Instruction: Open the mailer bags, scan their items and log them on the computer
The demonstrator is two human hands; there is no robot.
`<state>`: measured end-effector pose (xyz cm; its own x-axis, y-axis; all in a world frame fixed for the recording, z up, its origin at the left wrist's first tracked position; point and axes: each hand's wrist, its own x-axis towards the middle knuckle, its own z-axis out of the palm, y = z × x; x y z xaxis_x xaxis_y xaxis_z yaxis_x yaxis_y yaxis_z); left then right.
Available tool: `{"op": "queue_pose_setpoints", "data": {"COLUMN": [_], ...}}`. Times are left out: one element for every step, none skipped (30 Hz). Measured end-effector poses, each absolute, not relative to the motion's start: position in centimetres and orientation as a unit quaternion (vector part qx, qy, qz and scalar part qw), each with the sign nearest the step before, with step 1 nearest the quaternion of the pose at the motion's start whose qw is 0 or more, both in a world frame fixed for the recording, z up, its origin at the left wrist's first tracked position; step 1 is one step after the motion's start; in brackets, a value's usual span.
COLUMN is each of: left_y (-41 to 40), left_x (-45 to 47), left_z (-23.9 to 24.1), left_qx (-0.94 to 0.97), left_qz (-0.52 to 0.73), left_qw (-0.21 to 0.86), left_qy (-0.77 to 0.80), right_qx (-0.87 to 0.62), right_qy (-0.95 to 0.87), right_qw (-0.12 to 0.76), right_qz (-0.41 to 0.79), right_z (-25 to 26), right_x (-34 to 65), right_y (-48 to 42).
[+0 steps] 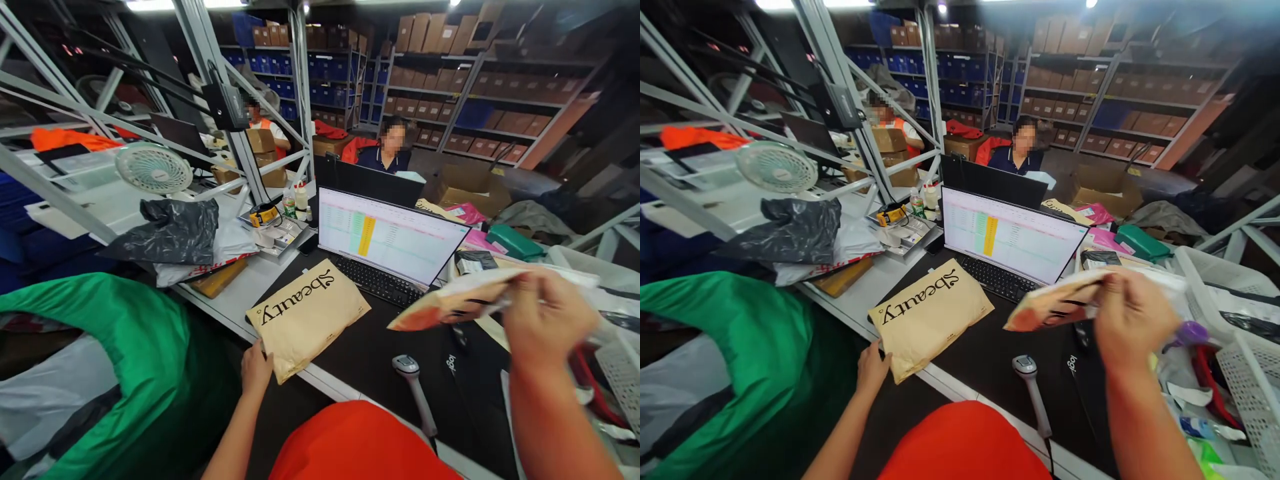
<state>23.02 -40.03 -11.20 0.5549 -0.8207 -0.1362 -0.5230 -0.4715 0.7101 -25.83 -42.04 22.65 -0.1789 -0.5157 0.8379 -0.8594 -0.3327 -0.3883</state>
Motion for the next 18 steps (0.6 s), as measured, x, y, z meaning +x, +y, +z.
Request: {"op": "queue_pose_setpoints", "data": {"left_y": [-40.0, -39.9, -39.6, -39.2, -38.7, -38.2, -37.8, -37.5, -37.3, -37.4, -37.6, -38.0, -38.5, -39.0, -39.5, -40.0, -40.3, -40.5], "left_x": [21.8, 20.4, 19.0, 17.6, 16.5, 15.7, 15.2, 15.2, 15.5, 16.1, 16.9, 17.8, 18.6, 19.2, 19.6, 19.7, 19.6, 19.4], "left_z": [-11.0, -10.7, -10.3, -10.0, -9.6, -9.2, -8.9, -8.6, -8.3, -8.0, -7.9, -7.8, -7.8, -8.0, -8.2, -8.5, -8.9, -9.3], "left_qx": [0.828, 0.817, 0.785, 0.728, 0.647, 0.56, 0.481, 0.423, 0.392, 0.381, 0.381, 0.387, 0.395, 0.404, 0.415, 0.431, 0.45, 0.473], "left_qz": [-0.239, -0.271, -0.342, -0.441, -0.55, -0.638, -0.698, -0.725, -0.724, -0.707, -0.686, -0.672, -0.668, -0.674, -0.689, -0.706, -0.719, -0.726], "left_qw": [0.334, 0.364, 0.397, 0.428, 0.454, 0.473, 0.492, 0.518, 0.55, 0.584, 0.611, 0.626, 0.627, 0.615, 0.592, 0.561, 0.528, 0.496], "left_qy": [-0.382, -0.356, -0.331, -0.303, -0.271, -0.235, -0.2, -0.168, -0.14, -0.117, -0.1, -0.087, -0.075, -0.063, -0.053, -0.044, -0.042, -0.047], "right_qx": [0.627, 0.639, 0.652, 0.676, 0.711, 0.754, 0.8, 0.842, 0.872, 0.89, 0.898, 0.9, 0.899, 0.896, 0.892, 0.884, 0.87, 0.843], "right_qy": [-0.548, -0.525, -0.489, -0.439, -0.381, -0.326, -0.277, -0.244, -0.228, -0.23, -0.245, -0.268, -0.299, -0.334, -0.372, -0.415, -0.46, -0.515], "right_qw": [0.181, 0.175, 0.157, 0.131, 0.101, 0.073, 0.05, 0.032, 0.024, 0.025, 0.031, 0.039, 0.045, 0.045, 0.038, 0.023, 0.001, -0.024], "right_qz": [0.524, 0.535, 0.558, 0.577, 0.582, 0.565, 0.529, 0.481, 0.432, 0.393, 0.365, 0.342, 0.317, 0.288, 0.252, 0.213, 0.178, 0.154], "right_z": [22.4, 22.1, 21.7, 21.2, 20.5, 19.7, 18.7, 17.4, 15.9, 14.2, 12.3, 10.2, 7.9, 5.7, 3.5, 1.3, -0.6, -2.4], "right_x": [-24.1, -22.4, -20.6, -19.1, -17.8, -16.8, -16.3, -16.1, -16.3, -16.8, -17.5, -18.3, -19.2, -20.2, -21.3, -22.4, -23.6, -24.8], "right_y": [-42.6, -43.1, -43.5, -43.7, -43.7, -43.5, -43.3, -43.0, -42.8, -42.5, -42.3, -42.2, -42.0, -41.8, -41.5, -41.1, -40.4, -39.6]}}
